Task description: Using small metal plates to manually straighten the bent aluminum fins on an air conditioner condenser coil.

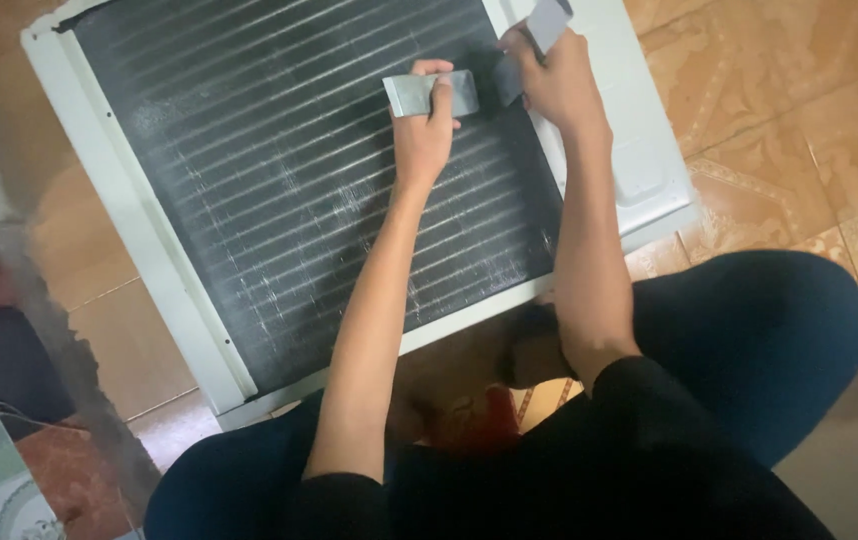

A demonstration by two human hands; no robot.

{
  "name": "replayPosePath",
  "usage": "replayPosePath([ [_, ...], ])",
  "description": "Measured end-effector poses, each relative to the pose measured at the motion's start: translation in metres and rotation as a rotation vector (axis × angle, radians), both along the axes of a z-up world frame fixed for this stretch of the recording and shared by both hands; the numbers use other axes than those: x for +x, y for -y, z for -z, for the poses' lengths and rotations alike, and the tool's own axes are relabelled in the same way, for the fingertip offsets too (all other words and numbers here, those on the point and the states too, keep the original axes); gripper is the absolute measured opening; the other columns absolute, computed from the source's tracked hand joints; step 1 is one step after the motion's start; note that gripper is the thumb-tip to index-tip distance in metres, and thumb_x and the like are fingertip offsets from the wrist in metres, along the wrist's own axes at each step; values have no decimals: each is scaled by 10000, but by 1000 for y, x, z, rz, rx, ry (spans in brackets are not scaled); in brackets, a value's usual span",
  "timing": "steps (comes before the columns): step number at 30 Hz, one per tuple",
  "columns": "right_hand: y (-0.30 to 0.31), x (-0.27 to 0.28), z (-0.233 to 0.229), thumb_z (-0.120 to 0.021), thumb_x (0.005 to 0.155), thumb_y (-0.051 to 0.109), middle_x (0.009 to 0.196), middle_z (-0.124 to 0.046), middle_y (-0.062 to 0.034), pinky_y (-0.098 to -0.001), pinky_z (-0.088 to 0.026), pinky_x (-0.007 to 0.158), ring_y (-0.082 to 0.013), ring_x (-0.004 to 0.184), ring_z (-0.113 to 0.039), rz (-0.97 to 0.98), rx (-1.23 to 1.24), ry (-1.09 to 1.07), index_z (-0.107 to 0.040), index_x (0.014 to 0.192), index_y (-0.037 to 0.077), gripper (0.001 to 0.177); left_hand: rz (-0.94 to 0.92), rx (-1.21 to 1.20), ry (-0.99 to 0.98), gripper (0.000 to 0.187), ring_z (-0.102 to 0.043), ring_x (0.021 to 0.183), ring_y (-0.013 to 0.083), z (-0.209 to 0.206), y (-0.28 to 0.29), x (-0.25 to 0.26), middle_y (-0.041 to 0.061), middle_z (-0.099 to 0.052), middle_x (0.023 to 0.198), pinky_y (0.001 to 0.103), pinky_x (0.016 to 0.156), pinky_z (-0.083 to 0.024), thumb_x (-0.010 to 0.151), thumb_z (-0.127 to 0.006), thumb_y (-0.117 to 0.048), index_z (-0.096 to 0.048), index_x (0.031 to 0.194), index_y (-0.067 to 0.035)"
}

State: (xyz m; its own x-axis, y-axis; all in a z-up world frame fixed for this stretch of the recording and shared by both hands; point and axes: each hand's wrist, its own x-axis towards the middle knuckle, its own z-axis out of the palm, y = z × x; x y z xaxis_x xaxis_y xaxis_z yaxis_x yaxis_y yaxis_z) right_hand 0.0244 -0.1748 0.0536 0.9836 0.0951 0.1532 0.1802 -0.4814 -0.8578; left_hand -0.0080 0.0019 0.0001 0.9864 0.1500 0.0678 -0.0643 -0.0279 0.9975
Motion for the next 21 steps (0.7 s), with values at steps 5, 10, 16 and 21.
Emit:
replayPosePath([
  [5,15,13,-6,-630,1055,216,719,-680,-75,-375,-521,539,-223,560,-646,-208,-409,-115,-701,1118,66,177,61,-55,61,209,-678,740,167,13,-4,-1,103,-703,1002,285,633,-628,1002,-500,-148,-606,1176,-103],
  [10,-8,20,-36,-519,1114,242,640,-695,-105,-381,-532,413,-241,469,-664,-501,-736,-216,-719,1089,60,271,15,-178,16,284,-668,803,201,-3,-10,-22,111,-603,1227,305,663,-654,1022,-467,-110,-531,1298,-132],
  [16,13,-47,-98,-822,878,332,739,-703,-106,-348,-542,566,-258,555,-653,-894,-736,-343,-652,1067,76,360,24,19,20,129,-652,1030,200,-35,-7,-79,84,-695,1131,353,970,-517,1011,-554,-149,-614,1100,-78],
  [21,75,-82,-92,-747,875,213,809,-752,-99,-316,-594,690,-208,665,-741,-857,-262,-318,-747,1068,29,267,-10,-239,-272,293,-737,899,212,-56,34,-165,149,-697,1109,343,831,-615,960,-650,-112,-531,1228,-104],
])
